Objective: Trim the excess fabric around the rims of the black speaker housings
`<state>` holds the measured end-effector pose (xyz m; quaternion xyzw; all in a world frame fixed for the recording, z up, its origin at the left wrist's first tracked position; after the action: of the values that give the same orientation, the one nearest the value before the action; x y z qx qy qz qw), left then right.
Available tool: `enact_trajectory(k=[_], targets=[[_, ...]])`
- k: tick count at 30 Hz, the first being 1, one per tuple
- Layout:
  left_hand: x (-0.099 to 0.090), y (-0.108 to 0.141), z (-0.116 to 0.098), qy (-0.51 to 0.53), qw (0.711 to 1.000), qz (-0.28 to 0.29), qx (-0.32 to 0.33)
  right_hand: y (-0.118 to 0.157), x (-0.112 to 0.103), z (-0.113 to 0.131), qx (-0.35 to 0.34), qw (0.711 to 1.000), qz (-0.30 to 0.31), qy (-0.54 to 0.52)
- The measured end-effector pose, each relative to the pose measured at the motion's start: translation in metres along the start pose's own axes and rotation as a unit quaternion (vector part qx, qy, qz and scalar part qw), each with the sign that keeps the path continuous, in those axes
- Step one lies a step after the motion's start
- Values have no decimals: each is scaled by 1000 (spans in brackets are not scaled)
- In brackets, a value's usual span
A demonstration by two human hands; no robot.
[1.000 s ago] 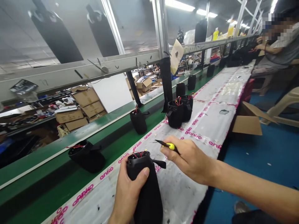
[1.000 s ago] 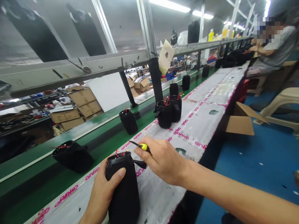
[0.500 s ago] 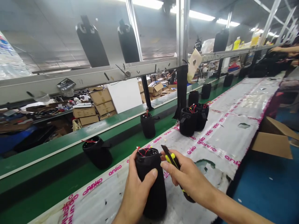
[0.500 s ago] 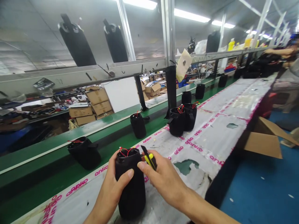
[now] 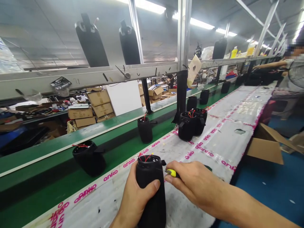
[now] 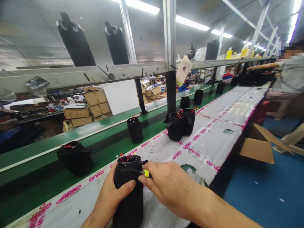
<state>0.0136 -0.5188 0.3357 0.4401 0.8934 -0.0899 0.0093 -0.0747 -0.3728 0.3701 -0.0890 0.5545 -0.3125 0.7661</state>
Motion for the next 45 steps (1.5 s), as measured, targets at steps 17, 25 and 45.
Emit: enact_trajectory(k=[17,25,45], targets=[[3,4,-1,-90,996,-8,7,8,10,13,-165,959,-34,229],[8,10,-10,-172,984,-43,-21,8,6,20,-184,943,36,273],[6,5,-9,-76,996,-27,-26,11,-29,-1,47,978,-159,-125]])
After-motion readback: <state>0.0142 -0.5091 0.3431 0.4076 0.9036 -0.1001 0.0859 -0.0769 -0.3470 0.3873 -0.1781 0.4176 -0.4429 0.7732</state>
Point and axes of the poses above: each hand's wrist, its own y-axis away from the middle knuckle, its own x-axis out of the palm, z = x × y, the point moved 7 cm from there along -y, towards the middle knuckle, and after that the axes turned 8 degrees about -z, right-handed, at the moved point
